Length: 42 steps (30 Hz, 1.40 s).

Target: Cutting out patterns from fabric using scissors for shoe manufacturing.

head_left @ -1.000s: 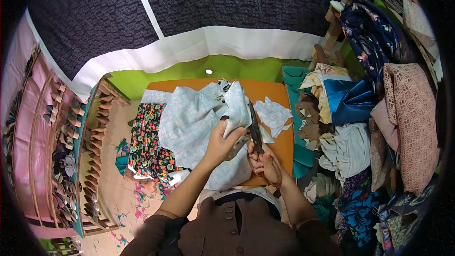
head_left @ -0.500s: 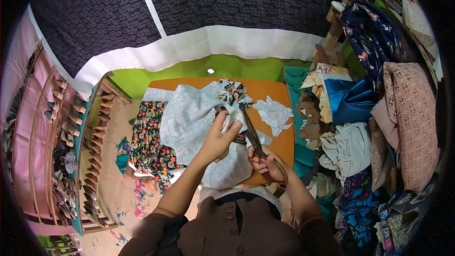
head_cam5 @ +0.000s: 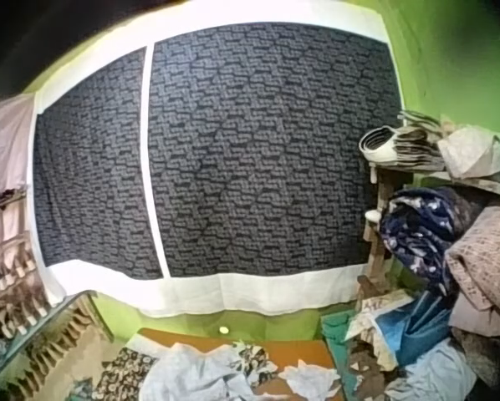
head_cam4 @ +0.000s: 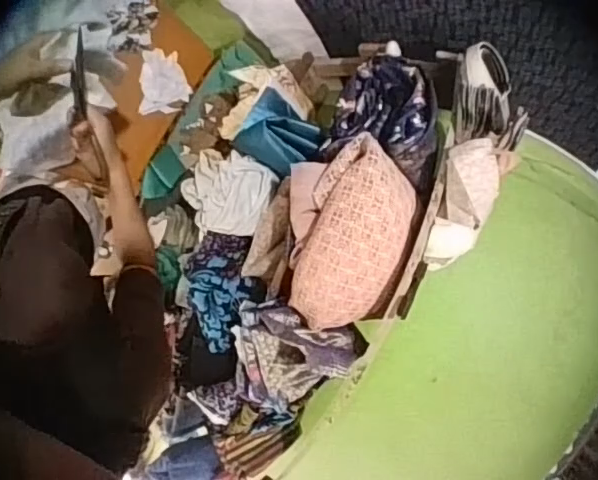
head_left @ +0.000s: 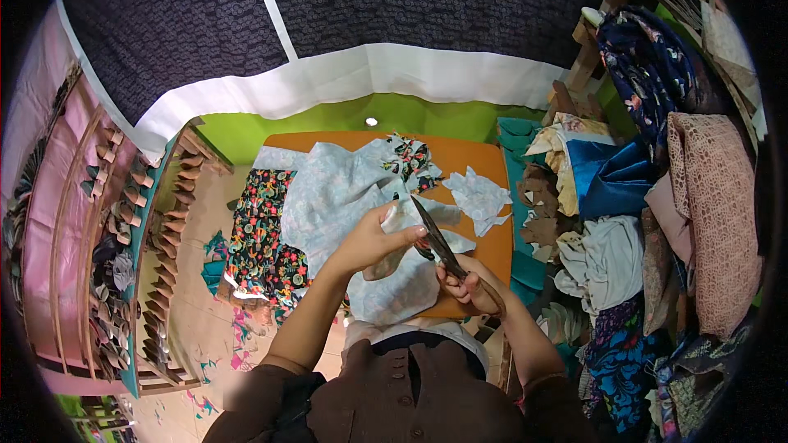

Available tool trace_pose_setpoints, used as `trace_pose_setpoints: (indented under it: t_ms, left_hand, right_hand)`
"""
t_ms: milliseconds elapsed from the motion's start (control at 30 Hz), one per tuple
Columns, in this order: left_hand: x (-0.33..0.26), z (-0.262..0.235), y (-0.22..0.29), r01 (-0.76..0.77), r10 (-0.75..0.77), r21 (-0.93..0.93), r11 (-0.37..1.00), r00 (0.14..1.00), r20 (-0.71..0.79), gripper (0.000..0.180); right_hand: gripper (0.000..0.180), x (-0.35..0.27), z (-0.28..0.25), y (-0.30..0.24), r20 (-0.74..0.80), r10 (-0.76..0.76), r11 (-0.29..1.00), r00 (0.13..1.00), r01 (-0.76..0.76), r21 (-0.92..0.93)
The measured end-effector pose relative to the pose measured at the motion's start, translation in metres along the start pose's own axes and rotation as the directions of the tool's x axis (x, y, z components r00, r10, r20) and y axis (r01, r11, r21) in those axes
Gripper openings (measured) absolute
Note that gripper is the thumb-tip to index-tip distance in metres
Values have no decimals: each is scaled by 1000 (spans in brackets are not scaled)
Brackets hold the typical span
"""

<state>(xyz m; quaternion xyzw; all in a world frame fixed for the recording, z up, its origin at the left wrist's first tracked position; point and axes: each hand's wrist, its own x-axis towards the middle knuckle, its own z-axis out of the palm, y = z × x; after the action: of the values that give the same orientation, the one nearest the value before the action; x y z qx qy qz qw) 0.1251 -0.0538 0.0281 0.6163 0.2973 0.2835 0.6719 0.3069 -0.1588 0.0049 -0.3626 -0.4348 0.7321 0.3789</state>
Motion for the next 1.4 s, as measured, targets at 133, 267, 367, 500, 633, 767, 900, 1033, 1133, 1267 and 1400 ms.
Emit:
trace_pose_setpoints:
  t_ms: [133,267,367,500,633,767,900,1033,1133,1267,1400]
  left_hand:
    - [2,-4,-6,41,-41,42,998,999,14,21]
    - [2,-2,-4,52,-58,91,994,996,61,20]
    - [3,-3,-6,41,-54,112,993,993,109,20]
    - [5,0,-8,-22,8,121,992,994,109,20]
    - [3,0,-5,62,-75,141,988,993,89,21]
    - [4,-7,-10,92,-112,183,979,989,100,21]
    - [6,-8,-3,184,-209,161,970,966,152,23]
    - [6,-4,-4,90,-118,170,981,980,162,25]
    - [8,-9,-15,126,-172,230,965,967,189,29]
    - [10,-12,-17,125,-163,179,976,961,221,31]
    - [10,-19,-19,76,-127,198,977,957,260,29]
  right_hand:
    - [83,-3,0,-5,0,39,999,999,-39,-37]
    - [85,-3,-4,-2,22,140,988,990,-141,56]
    - [83,-3,2,-7,17,148,985,989,-149,91]
    - [80,-5,5,-10,8,42,999,999,-42,-3]
    - [77,-6,-5,-1,91,6,1000,996,-5,-11]
    - [76,-6,-4,0,68,14,999,998,-17,43]
    - [76,-7,-10,2,109,77,996,991,-81,35]
    - [78,-4,-15,16,182,3,992,983,-26,127]
    - [79,0,-15,26,244,-31,970,969,-29,240]
    - [82,-1,-12,25,257,-27,947,966,-57,316]
    - [79,-2,-11,20,330,-17,949,944,-89,304]
